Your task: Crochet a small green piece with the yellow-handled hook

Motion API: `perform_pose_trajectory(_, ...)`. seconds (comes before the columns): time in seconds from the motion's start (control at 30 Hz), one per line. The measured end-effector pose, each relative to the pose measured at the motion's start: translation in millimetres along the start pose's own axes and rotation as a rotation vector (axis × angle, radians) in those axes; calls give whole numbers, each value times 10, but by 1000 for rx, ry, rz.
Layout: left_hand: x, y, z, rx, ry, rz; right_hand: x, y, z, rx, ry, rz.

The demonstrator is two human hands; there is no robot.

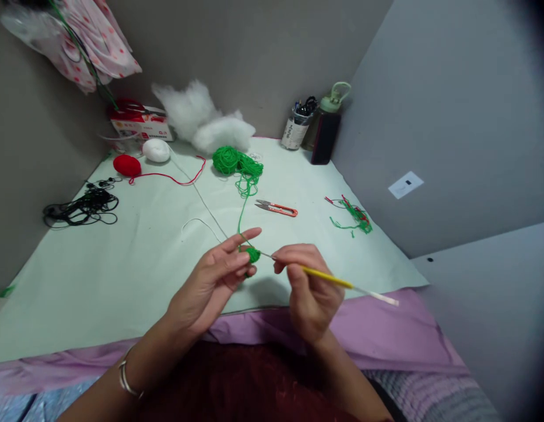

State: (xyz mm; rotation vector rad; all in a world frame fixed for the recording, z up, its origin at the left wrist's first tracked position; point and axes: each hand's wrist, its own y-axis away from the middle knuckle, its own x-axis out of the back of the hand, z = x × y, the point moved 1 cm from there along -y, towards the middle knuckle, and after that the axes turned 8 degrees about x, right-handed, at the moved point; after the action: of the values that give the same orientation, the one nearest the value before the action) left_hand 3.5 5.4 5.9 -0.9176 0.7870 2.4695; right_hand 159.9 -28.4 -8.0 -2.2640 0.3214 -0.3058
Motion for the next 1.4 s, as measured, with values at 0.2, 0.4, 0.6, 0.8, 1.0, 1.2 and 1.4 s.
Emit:
perform_pose_trajectory(0.2,-31,10,-6,-130,-136,-8,-73,-100,19,-197,-265,26)
perform_pose_trajectory(0.4,-30,-13,-85,-116,-68,46,-86,14,-39,144,219,-86)
perform_pose_trajectory(0.6,38,-67,-25,54,92,-51,-23,-74,45,-245,-197,110)
perform_pose_trajectory(0.8,36,-33,-19,-96,-177,-1,-86,-70,100,-353,-398,60)
perform_pose_trajectory(1.0,37,4,-1,-113,-265,33,-81,-74,97,-514,-579,91)
perform_pose_trajectory(1.2,78,23,15,-143,-307,36,-52,-83,93,-483,-590,32)
perform_pose_trajectory(1.4,104,28,2,-282,-485,134,-14,-52,-6,-114,-152,-120)
